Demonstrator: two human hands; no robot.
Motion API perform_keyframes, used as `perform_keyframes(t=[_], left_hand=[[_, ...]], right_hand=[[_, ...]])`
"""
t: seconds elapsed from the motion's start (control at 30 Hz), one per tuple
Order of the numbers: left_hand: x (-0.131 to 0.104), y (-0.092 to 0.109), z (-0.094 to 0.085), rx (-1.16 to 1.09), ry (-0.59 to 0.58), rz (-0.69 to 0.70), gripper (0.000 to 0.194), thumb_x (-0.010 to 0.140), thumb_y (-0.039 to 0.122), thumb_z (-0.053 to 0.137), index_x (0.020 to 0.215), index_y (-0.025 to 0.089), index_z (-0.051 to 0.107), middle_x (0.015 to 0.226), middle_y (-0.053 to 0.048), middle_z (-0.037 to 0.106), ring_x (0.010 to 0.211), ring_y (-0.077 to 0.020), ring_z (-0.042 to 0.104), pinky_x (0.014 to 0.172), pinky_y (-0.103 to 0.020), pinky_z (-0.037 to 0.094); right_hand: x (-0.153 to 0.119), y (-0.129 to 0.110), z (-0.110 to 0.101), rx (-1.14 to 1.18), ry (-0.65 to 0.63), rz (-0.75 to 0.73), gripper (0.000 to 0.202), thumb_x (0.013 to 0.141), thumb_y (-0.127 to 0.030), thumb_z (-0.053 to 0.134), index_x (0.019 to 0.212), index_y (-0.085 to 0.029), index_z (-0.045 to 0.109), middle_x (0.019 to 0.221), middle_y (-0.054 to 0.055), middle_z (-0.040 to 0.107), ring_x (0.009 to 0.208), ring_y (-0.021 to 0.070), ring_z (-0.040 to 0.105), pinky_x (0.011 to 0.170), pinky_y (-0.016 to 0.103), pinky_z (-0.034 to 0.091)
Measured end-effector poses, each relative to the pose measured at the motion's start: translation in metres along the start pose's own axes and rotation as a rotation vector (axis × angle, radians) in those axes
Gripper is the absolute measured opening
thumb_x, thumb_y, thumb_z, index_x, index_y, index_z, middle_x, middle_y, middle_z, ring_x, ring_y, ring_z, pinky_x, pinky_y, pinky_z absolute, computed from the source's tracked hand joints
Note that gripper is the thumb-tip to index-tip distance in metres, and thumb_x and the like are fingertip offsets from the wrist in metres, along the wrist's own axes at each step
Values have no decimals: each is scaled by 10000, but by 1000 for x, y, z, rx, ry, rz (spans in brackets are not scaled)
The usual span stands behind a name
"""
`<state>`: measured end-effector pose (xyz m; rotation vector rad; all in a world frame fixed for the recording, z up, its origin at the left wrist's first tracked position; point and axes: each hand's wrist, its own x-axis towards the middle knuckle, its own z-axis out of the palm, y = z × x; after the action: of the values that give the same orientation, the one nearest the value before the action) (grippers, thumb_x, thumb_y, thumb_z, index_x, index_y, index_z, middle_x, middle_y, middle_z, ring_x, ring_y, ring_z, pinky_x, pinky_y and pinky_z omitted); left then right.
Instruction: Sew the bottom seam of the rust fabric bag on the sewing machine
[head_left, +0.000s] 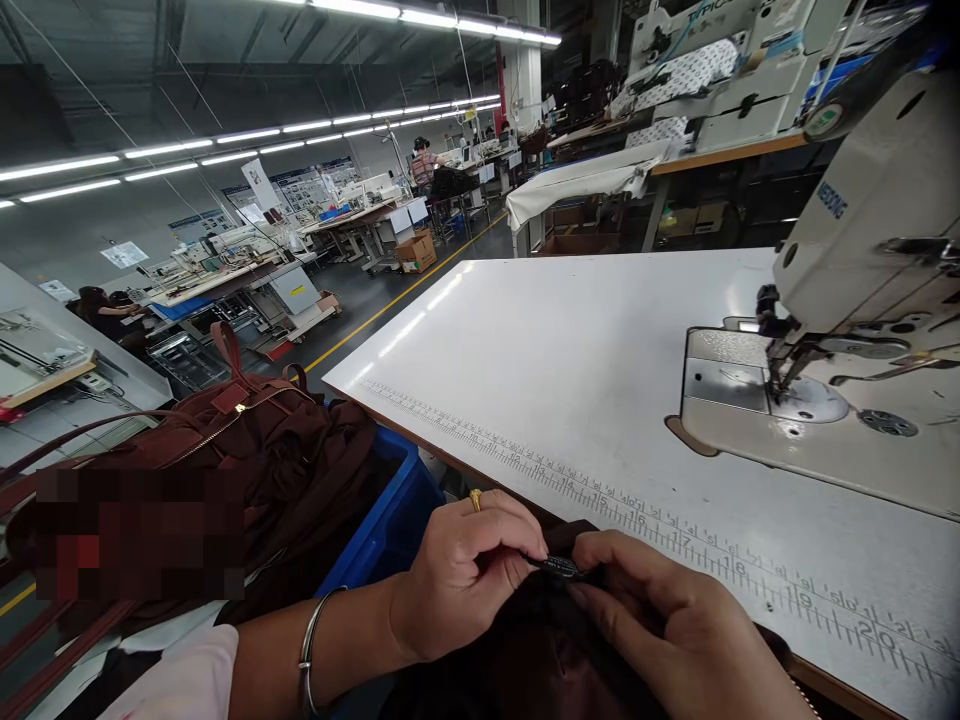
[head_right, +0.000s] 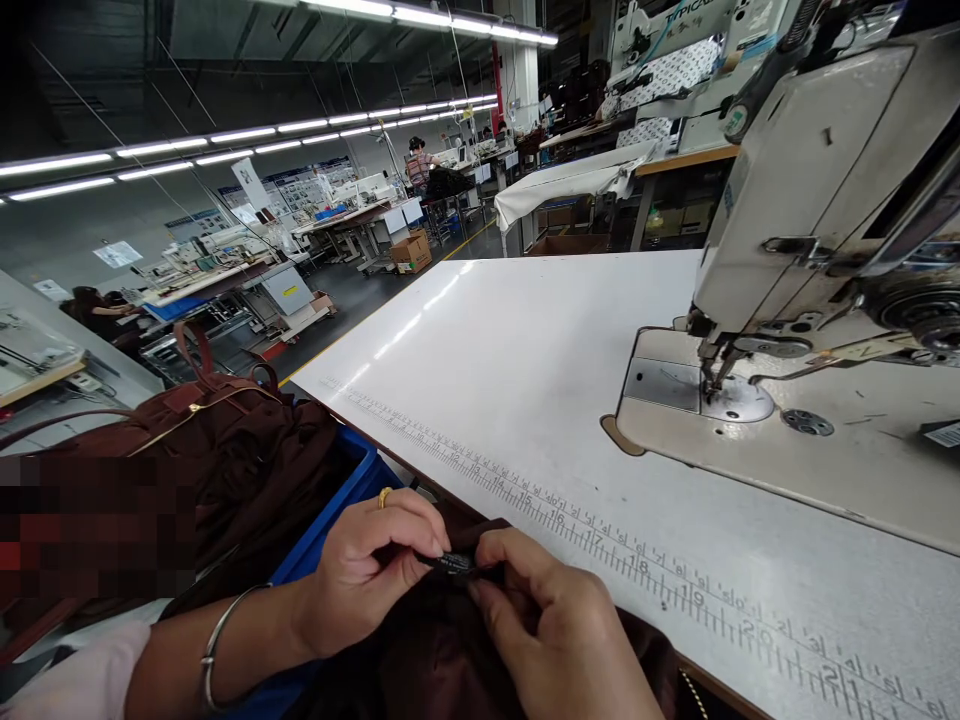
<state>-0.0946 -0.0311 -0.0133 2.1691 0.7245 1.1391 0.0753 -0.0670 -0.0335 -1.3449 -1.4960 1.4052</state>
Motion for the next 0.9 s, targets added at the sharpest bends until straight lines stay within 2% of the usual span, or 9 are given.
perform_keyframes(t=[0.07,0.17,0.23,0.37,0.47,0.53,0.7,0.8,0.9], left_hand=[[-1,1,2,-65,19,-133,22,764,129,527,753,121,544,698,-46,574,649,-100,550,582,-200,464],[-2,1,2,-180,-20,-350,71,764,182,540,774,113,524,648,-20,544,548,-71,503,490,-170,410],[-2,0,2,-216,-39,-418,102,759,195,547,803,112,510,621,-4,527,507,-57,474,469,-163,384],[0,1,0,-219,-52,-418,113,741,177,557,816,119,497,614,8,525,511,-53,466,488,-163,384],[3,3,-2,-197,-78,-429,81,741,154,555,793,122,502,573,29,502,470,-35,439,454,-141,361],[4,5,-5,-145,-108,-426,61,742,140,550,790,124,515,568,36,495,432,-18,407,427,-131,343],[9,8,-10,-69,-179,-416,61,749,147,547,806,125,549,677,6,536,445,-13,428,420,-125,350],[9,7,-8,-165,-181,-454,91,755,155,544,837,123,522,677,4,536,450,-17,437,429,-129,364],[8,6,-4,-253,-170,-501,142,758,177,547,871,129,477,689,-2,542,466,-29,442,428,-137,366]], right_hand=[[-2,2,2,12,27,-4,150,761,-358,501,825,-230,545,701,-5,593,636,165,568,551,209,456],[-2,2,3,41,4,-10,141,759,-353,507,798,-219,535,709,-1,576,652,161,559,584,220,453],[0,0,3,117,-38,29,132,744,-342,514,751,-209,515,660,-10,538,616,144,528,555,219,436],[8,-1,4,275,-94,118,169,675,-321,569,681,-198,454,570,-46,434,528,100,423,485,198,370],[8,4,4,337,-103,123,214,699,-364,562,672,-194,434,562,-50,413,505,89,391,475,198,357],[6,8,5,311,-60,89,216,726,-388,544,684,-193,460,554,-51,409,490,84,384,462,190,353],[0,-1,3,247,-2,47,194,715,-383,566,721,-189,564,623,-4,528,572,133,502,523,215,433],[0,-9,2,274,-55,33,192,695,-366,600,793,-202,602,671,2,559,631,156,540,582,231,463],[2,-9,2,326,-120,45,163,691,-347,617,757,-200,595,655,-4,551,636,156,545,585,232,465]])
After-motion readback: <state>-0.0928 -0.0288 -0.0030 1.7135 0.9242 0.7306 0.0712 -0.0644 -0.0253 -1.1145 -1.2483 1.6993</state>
